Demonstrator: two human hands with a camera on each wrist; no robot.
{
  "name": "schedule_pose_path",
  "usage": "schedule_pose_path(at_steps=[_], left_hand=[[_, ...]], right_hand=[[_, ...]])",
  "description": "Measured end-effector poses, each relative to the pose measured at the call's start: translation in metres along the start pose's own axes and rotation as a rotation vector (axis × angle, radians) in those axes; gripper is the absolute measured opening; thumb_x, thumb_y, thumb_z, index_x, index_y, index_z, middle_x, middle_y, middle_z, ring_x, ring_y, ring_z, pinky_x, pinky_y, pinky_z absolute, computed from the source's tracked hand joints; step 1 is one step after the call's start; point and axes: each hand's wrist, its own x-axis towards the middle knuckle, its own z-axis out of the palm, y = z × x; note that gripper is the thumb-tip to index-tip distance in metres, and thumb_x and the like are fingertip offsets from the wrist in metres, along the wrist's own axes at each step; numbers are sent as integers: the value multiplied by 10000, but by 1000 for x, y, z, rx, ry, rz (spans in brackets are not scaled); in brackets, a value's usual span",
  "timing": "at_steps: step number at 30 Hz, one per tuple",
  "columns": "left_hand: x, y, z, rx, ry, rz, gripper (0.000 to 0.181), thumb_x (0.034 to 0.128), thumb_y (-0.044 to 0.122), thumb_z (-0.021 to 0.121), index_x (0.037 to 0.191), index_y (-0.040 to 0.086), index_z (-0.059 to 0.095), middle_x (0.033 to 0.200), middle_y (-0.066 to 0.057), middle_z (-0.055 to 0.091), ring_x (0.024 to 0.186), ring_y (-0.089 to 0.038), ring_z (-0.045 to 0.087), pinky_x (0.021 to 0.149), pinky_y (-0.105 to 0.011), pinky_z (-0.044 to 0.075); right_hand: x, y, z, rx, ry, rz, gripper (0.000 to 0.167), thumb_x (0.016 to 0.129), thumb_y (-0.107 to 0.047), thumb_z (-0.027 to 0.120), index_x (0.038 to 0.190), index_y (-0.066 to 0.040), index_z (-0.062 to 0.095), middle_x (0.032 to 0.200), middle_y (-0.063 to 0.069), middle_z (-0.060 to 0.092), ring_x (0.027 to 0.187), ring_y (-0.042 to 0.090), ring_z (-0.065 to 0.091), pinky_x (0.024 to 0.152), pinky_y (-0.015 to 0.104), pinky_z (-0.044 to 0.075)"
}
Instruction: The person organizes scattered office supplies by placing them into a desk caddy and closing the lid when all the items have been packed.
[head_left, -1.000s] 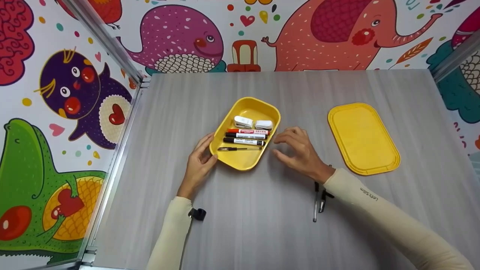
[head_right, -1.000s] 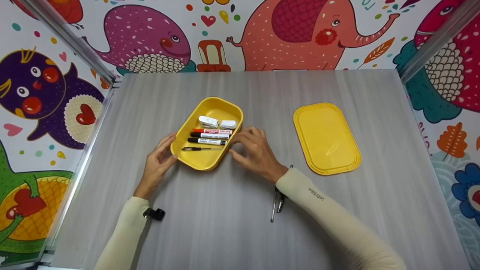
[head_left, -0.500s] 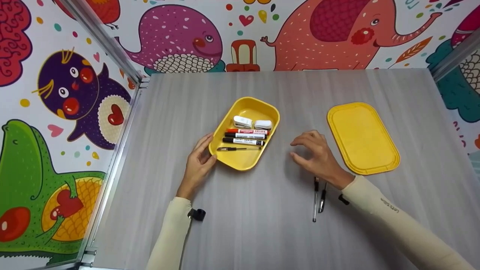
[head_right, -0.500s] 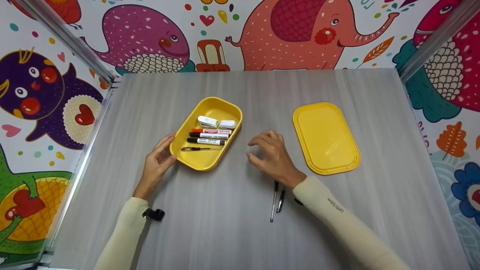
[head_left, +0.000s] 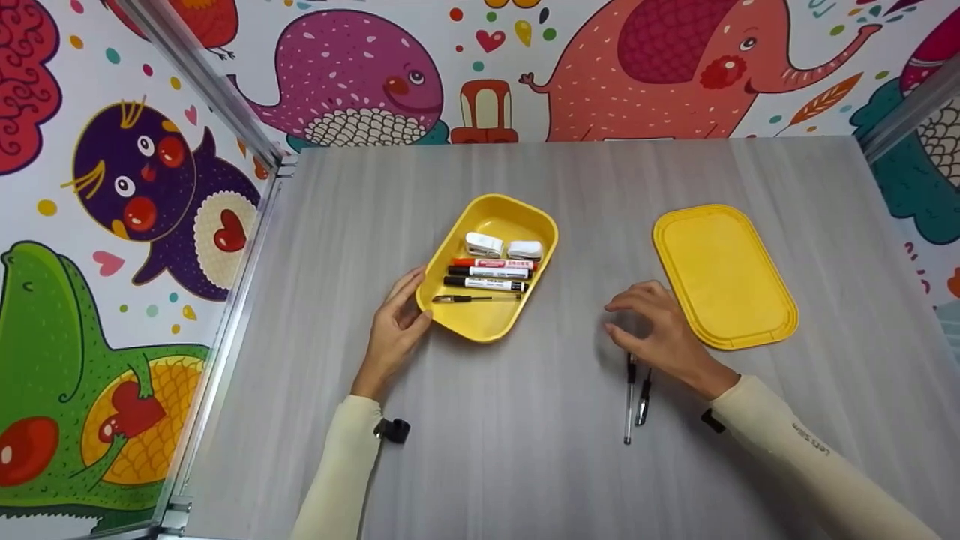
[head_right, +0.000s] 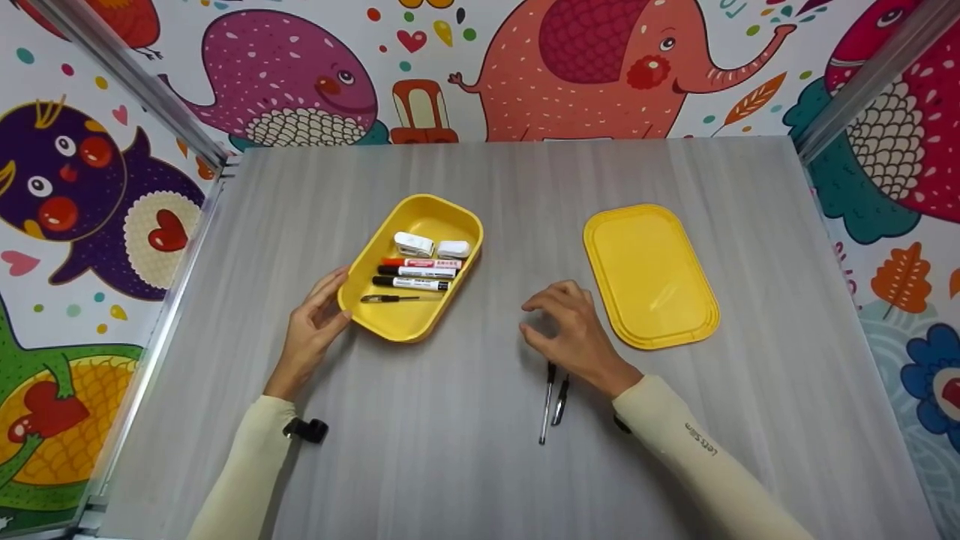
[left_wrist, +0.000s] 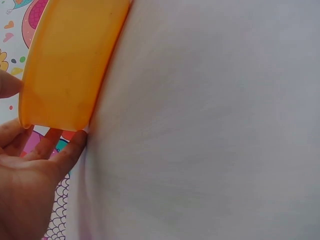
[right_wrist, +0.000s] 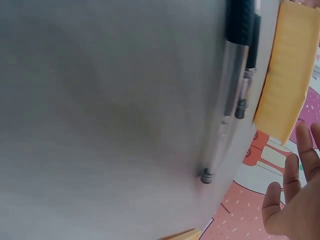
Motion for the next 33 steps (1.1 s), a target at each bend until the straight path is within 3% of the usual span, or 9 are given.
schedule_pose_path(at_steps=[8, 12, 18, 25, 33], left_hand=[[-1, 0, 0, -1, 0, 17, 645, 999, -120, 688, 1611, -72, 489, 1710, -207, 416, 1573, -363, 413, 1221, -445, 452], [-1, -1, 0, 3, 1, 18, 646, 1002, -122, 686, 1615, -60, 492, 1708, -202, 421, 1572, -365, 414, 1227, -520, 436], [0, 0, 0, 4, 9, -1, 646, 994, -131, 685, 1610, -50, 507, 1706, -188, 430, 1569, -359, 422, 1227, -489, 444], [-1, 2, 0, 7, 7, -25, 653, 1005, -107, 694, 1622, -45, 491, 1716, -169, 420, 1577, -338, 419, 1220, -469, 453], [0, 1, 0, 26, 8, -5, 653, 997, -123, 686, 1618, -44, 498, 1712, -180, 427, 1575, -357, 417, 1221, -501, 449]], right_hand=[[-10, 7, -7, 117, -78, -108, 344, 787, 59, 915, 1096, -50, 812, 1119, 24, 795, 1090, 263, 602, 1002, 243, 415], [-17, 13, -10, 165, -100, -146, 413, 733, 127, 920, 1089, -53, 810, 1093, 78, 790, 1076, 288, 586, 1008, 215, 410], [-28, 23, -14, 188, -126, -218, 469, 670, 181, 907, 1068, -43, 803, 1048, 132, 769, 1049, 332, 568, 1021, 219, 407], [-39, 23, -27, 148, -201, -166, 372, 761, 132, 881, 1059, -82, 819, 1088, 50, 778, 1123, 297, 566, 1069, 231, 361], [-50, 27, -34, 94, -231, -161, 416, 736, 116, 884, 1067, -131, 829, 1110, 16, 789, 1157, 299, 573, 1069, 249, 330]])
